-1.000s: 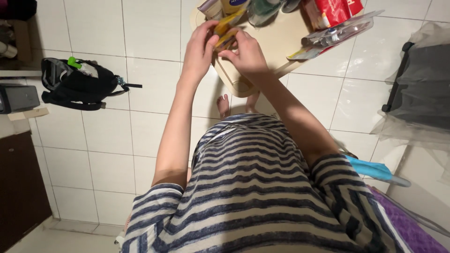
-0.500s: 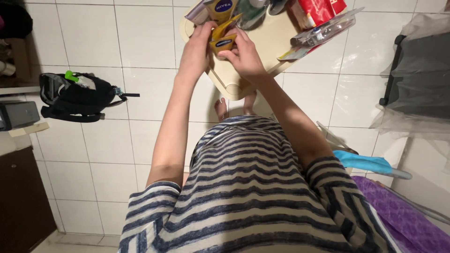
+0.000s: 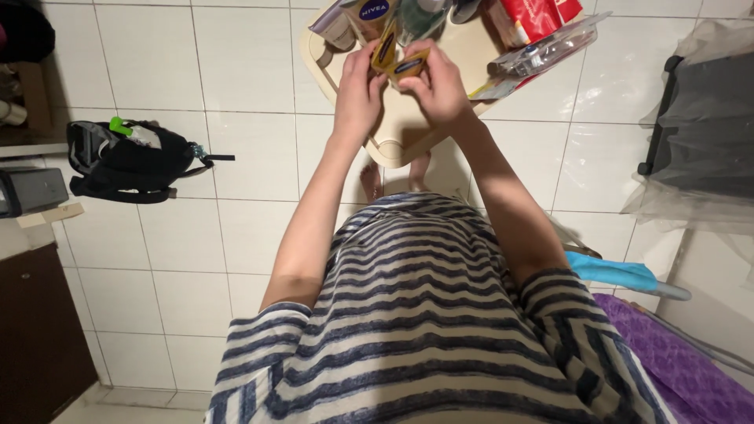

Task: Organize various toiletries and personal care items on a tiered plastic cart.

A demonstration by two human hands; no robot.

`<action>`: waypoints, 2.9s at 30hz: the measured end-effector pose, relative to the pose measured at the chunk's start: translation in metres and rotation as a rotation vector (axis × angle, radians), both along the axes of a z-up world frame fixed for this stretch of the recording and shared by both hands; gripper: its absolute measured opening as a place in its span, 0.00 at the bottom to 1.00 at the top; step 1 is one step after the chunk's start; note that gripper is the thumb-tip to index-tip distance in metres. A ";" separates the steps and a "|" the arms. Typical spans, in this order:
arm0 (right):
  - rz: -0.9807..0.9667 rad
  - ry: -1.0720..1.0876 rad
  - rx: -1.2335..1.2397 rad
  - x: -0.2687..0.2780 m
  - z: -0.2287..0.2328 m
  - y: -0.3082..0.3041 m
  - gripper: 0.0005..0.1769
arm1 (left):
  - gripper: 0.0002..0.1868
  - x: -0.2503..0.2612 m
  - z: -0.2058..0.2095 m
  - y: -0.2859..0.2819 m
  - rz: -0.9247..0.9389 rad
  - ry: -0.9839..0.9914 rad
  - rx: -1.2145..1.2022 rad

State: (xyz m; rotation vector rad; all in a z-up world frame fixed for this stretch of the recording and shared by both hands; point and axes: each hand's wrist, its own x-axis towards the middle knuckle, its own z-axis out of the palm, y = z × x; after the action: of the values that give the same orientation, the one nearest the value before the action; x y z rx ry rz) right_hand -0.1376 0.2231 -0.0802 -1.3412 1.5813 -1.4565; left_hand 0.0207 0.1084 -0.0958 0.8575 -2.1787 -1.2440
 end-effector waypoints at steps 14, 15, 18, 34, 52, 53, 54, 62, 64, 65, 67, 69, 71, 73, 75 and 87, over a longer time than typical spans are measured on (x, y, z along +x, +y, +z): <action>-0.514 0.294 -0.031 0.001 -0.011 0.023 0.15 | 0.25 -0.022 0.007 0.028 -0.044 -0.035 0.022; -0.519 0.294 -0.028 0.002 -0.015 0.021 0.15 | 0.25 -0.029 0.002 0.034 -0.050 -0.035 0.024; -0.700 0.326 -0.037 0.001 -0.026 0.015 0.21 | 0.25 -0.050 -0.009 0.051 -0.053 0.031 0.082; -0.863 -0.114 -0.069 0.006 -0.069 -0.004 0.38 | 0.28 -0.113 -0.028 0.054 -0.178 0.380 0.499; -0.654 0.041 0.181 0.025 -0.023 0.025 0.38 | 0.33 -0.132 -0.088 0.040 -0.163 0.323 0.300; -0.633 -0.035 0.298 0.024 -0.017 0.025 0.39 | 0.29 -0.134 -0.095 0.042 -0.066 0.217 0.306; -0.634 -0.035 0.298 0.022 -0.017 0.023 0.39 | 0.29 -0.133 -0.087 0.040 -0.067 0.218 0.306; -0.553 -0.429 -0.099 -0.009 -0.109 0.002 0.41 | 0.13 -0.125 -0.093 0.039 0.108 0.103 0.151; -0.573 -0.400 -0.078 -0.011 -0.109 0.000 0.40 | 0.14 -0.124 -0.082 0.040 0.093 0.148 0.143; -0.592 -0.371 -0.056 -0.011 -0.108 -0.001 0.39 | 0.15 -0.123 -0.077 0.040 0.078 0.195 0.134; -0.586 -0.359 -0.067 -0.010 -0.095 0.000 0.37 | 0.15 -0.118 -0.039 0.046 0.071 0.151 0.191; -0.581 -0.347 -0.075 -0.008 -0.078 0.001 0.36 | 0.15 -0.113 -0.011 0.052 0.062 0.107 0.250; -0.649 -0.285 0.115 -0.005 -0.057 0.004 0.34 | 0.17 -0.109 0.006 0.057 -0.043 0.128 0.149; -0.629 -0.244 0.057 -0.005 -0.062 0.007 0.33 | 0.19 -0.106 -0.002 0.057 -0.084 0.134 0.135; -0.606 -0.204 0.000 -0.004 -0.062 0.009 0.33 | 0.20 -0.101 -0.001 0.056 -0.125 0.140 0.122; -0.493 -0.213 0.008 -0.012 -0.063 0.004 0.37 | 0.36 -0.094 -0.015 0.053 -0.226 0.194 -0.196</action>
State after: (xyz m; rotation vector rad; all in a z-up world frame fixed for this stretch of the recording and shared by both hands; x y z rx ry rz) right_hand -0.1498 0.2269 -0.1434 -0.7835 1.8478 -1.8044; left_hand -0.0734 0.1616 -0.1111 0.4039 -2.2374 -1.1383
